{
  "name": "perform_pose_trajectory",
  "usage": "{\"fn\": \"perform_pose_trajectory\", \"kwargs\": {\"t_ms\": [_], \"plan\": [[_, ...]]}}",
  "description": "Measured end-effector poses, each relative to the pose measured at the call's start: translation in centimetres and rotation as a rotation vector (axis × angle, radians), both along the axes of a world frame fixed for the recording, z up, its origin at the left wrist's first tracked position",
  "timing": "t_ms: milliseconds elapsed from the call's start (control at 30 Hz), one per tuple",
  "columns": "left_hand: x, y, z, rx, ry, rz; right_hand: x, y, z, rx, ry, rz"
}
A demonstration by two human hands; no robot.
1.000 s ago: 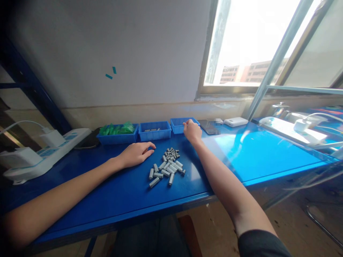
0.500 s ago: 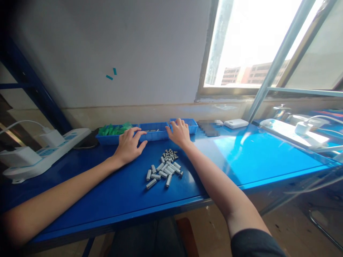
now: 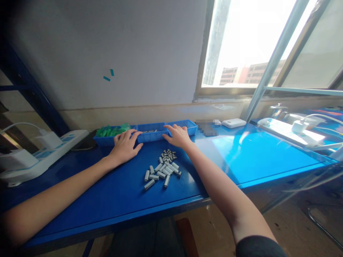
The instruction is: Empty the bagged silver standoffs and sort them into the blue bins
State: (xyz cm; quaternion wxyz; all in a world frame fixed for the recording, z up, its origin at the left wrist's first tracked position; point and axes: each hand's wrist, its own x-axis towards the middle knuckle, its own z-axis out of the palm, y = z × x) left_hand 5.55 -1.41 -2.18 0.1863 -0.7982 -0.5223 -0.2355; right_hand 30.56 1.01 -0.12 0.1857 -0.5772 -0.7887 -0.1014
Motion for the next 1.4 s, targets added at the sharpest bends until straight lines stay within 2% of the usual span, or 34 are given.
{"fn": "perform_pose_trajectory", "kwargs": {"t_ms": [400,533,600,667,733,800,867,933,1067,1200,1400], "plan": [[-0.3,0.2,0.5,-0.036,0.001,0.061,-1.1,-0.8,0.2,0.007,-0.008,0.032],[0.1,-0.4,0.5,-0.007,-0.032,0.059,-1.1,-0.8,0.3,-0.002,-0.022,0.044],[0.8,-1.3,0.7,0.04,-0.075,-0.021,-1.0,-0.8,0.5,-0.024,-0.037,0.046],[1.8,-2.3,1.0,0.022,-0.133,-0.193,-1.0,-0.9,0.6,-0.041,-0.073,0.049],[2.9,-3.2,1.1,-0.118,-0.185,-0.42,-1.2,-1.3,0.9,-0.008,-0.122,0.042],[3.7,-3.6,1.0,-0.283,-0.15,-0.622,-1.8,-1.7,1.0,0.072,-0.14,0.04],[4.1,-3.6,0.8,-0.42,-0.079,-0.753,-2.6,-2.3,1.1,0.14,-0.095,0.066],[4.1,-3.3,0.5,-0.481,-0.061,-0.796,-3.6,-2.8,1.0,0.151,-0.025,0.13],[3.8,-2.9,0.5,-0.453,-0.054,-0.788,-4.9,-3.6,0.7,0.153,0.025,0.283],[3.6,-3.1,0.7,-0.419,-0.06,-0.79,-5.0,-3.6,0.7,0.165,0.095,0.33],[3.7,-3.7,0.9,-0.388,-0.117,-0.796,-4.8,-3.4,0.8,0.012,0.159,0.415]]}}
